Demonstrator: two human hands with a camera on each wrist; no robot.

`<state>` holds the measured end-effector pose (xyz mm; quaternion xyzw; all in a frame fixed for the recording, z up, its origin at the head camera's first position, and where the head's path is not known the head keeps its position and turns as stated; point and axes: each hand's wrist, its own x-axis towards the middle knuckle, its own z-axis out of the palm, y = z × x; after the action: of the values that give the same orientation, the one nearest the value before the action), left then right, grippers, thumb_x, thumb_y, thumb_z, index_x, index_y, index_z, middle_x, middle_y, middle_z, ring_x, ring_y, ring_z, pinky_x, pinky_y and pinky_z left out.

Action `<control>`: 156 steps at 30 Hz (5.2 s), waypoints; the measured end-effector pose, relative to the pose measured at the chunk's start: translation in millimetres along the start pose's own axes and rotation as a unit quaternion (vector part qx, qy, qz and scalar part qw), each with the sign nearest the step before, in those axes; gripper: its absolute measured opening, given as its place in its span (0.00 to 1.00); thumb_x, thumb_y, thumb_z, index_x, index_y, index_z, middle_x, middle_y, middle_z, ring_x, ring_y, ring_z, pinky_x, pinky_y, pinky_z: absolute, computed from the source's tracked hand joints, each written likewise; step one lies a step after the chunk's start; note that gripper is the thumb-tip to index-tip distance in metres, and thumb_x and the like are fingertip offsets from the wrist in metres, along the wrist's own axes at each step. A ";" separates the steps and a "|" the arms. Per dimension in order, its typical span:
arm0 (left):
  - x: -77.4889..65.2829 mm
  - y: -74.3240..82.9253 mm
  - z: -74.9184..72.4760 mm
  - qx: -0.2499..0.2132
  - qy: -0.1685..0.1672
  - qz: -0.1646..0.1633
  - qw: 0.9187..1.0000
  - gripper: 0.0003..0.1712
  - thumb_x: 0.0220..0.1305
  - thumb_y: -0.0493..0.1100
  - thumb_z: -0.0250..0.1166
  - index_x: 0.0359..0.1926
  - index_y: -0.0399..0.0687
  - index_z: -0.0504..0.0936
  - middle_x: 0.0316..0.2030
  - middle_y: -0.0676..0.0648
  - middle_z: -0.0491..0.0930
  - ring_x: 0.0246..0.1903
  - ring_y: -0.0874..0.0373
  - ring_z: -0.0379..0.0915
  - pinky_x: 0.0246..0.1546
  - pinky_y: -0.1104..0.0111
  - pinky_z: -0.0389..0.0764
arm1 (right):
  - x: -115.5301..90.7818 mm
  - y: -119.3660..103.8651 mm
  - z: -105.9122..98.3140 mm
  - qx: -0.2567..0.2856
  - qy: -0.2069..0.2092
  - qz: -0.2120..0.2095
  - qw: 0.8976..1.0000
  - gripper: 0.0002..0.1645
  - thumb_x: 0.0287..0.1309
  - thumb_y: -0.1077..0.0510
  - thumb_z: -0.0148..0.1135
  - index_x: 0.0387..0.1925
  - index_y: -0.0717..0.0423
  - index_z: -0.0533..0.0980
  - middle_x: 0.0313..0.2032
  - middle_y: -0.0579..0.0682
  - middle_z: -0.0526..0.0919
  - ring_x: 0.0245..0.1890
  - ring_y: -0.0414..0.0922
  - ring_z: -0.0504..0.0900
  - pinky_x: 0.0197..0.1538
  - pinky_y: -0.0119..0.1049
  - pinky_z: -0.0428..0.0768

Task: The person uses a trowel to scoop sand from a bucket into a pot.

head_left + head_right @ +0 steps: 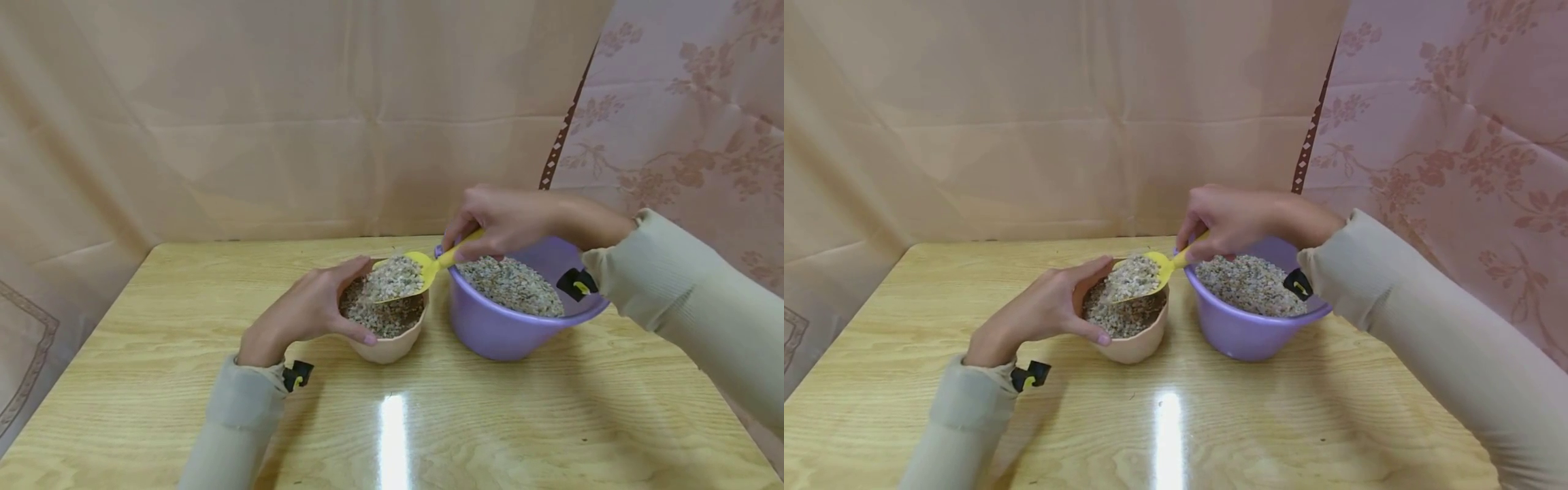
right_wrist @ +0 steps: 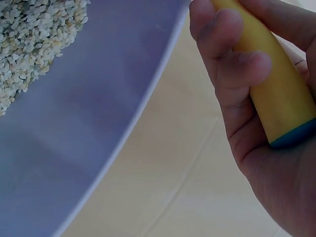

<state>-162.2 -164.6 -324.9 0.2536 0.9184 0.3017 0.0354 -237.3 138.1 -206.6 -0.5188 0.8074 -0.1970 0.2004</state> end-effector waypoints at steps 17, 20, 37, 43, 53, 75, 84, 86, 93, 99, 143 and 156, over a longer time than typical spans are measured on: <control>0.4 -3.3 0.0 -0.004 0.005 0.010 1.000 0.71 0.30 0.73 0.79 0.75 0.52 0.62 0.68 0.50 0.70 0.66 0.56 0.66 0.67 0.57 0.65 | 9.7 -17.3 -5.9 -0.084 -0.007 0.011 0.996 0.08 0.61 0.62 0.67 0.41 0.56 0.88 0.34 0.45 0.89 0.31 0.36 0.85 0.38 0.33 0.83; -0.9 -5.6 2.5 -0.001 0.010 0.012 1.000 0.71 0.30 0.73 0.78 0.76 0.53 0.62 0.68 0.51 0.70 0.66 0.56 0.66 0.67 0.56 0.66 | 10.1 -18.1 -5.4 -0.089 -0.008 0.014 0.996 0.08 0.60 0.62 0.67 0.40 0.56 0.87 0.34 0.45 0.89 0.30 0.36 0.85 0.38 0.32 0.83; -2.5 -9.0 5.6 0.002 0.021 0.019 1.000 0.69 0.31 0.71 0.80 0.76 0.55 0.61 0.68 0.49 0.70 0.62 0.56 0.70 0.63 0.56 0.70 | 13.2 -30.9 -8.9 -0.170 -0.015 0.026 0.985 0.07 0.58 0.59 0.69 0.38 0.53 0.88 0.34 0.42 0.88 0.33 0.36 0.84 0.47 0.41 0.81; -0.8 -9.5 5.2 0.000 0.018 0.023 1.000 0.68 0.32 0.70 0.80 0.75 0.56 0.63 0.65 0.51 0.73 0.54 0.59 0.75 0.57 0.58 0.75 | 11.6 -34.8 -12.0 -0.177 -0.020 0.033 0.983 0.05 0.57 0.60 0.69 0.36 0.51 0.88 0.32 0.41 0.88 0.32 0.36 0.83 0.44 0.39 0.82; -0.8 -7.0 3.0 -0.006 0.006 0.015 1.000 0.66 0.32 0.70 0.80 0.75 0.62 0.62 0.64 0.51 0.74 0.47 0.60 0.77 0.50 0.60 0.79 | 6.8 -37.8 -18.3 -0.178 -0.017 0.031 0.983 0.07 0.57 0.59 0.71 0.38 0.50 0.88 0.35 0.43 0.89 0.36 0.38 0.86 0.45 0.39 0.83; -3.5 -9.3 0.4 0.016 0.001 0.000 1.000 0.75 0.32 0.75 0.77 0.77 0.48 0.56 0.71 0.45 0.65 0.63 0.54 0.69 0.62 0.56 0.71 | -37.9 -33.2 -43.1 -0.202 0.088 0.041 0.975 0.10 0.59 0.56 0.71 0.43 0.44 0.88 0.34 0.35 0.87 0.28 0.33 0.81 0.33 0.30 0.78; -0.4 -7.2 -1.8 0.009 -0.001 -0.001 1.000 0.72 0.34 0.74 0.77 0.77 0.51 0.57 0.70 0.48 0.66 0.63 0.55 0.68 0.64 0.56 0.69 | -64.3 -14.4 -45.0 -0.143 0.092 0.092 0.981 0.14 0.61 0.57 0.69 0.49 0.50 0.86 0.32 0.36 0.87 0.21 0.35 0.77 0.24 0.29 0.74; 0.9 -5.0 -1.6 0.006 0.001 -0.006 1.000 0.70 0.36 0.72 0.78 0.78 0.54 0.56 0.71 0.50 0.66 0.64 0.56 0.67 0.64 0.56 0.69 | -71.1 -9.3 -43.8 -0.143 0.093 0.111 0.979 0.14 0.61 0.56 0.70 0.49 0.51 0.86 0.31 0.35 0.87 0.18 0.35 0.74 0.21 0.29 0.71; 9.4 2.8 0.7 0.012 -0.001 -0.019 1.000 0.64 0.45 0.70 0.74 0.78 0.55 0.56 0.73 0.51 0.61 0.70 0.52 0.60 0.67 0.53 0.65 | -92.6 5.5 -39.6 -0.159 0.112 0.128 0.973 0.13 0.59 0.59 0.71 0.46 0.49 0.86 0.30 0.34 0.86 0.17 0.35 0.71 0.19 0.29 0.71; 16.1 9.7 2.2 0.010 0.000 -0.013 1.000 0.59 0.49 0.71 0.71 0.77 0.55 0.59 0.72 0.52 0.63 0.69 0.55 0.61 0.66 0.56 0.66 | -97.2 16.2 -32.5 -0.153 0.099 0.170 0.968 0.11 0.58 0.60 0.72 0.44 0.49 0.86 0.31 0.38 0.87 0.22 0.36 0.79 0.24 0.31 0.77; 51.7 73.1 21.5 0.053 0.003 0.031 0.998 0.53 0.54 0.79 0.60 0.77 0.73 0.54 0.60 0.64 0.73 0.32 0.76 0.77 0.25 0.67 0.78 | -81.1 55.9 10.5 -0.127 -0.005 0.210 0.969 0.09 0.55 0.61 0.71 0.39 0.50 0.88 0.35 0.47 0.87 0.33 0.42 0.84 0.34 0.34 0.83; 61.4 73.4 24.3 0.030 0.000 0.054 0.998 0.59 0.57 0.77 0.58 0.78 0.49 0.54 0.77 0.50 0.51 0.53 0.62 0.79 0.60 0.63 0.73 | -77.4 56.2 13.4 -0.153 -0.005 0.203 0.967 0.08 0.57 0.59 0.70 0.39 0.51 0.88 0.38 0.50 0.88 0.36 0.48 0.87 0.34 0.36 0.85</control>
<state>-177.6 -71.0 -297.2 0.3035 0.9121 0.2754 0.0116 -243.3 229.2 -238.2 -0.3698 0.9152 -0.0233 0.1583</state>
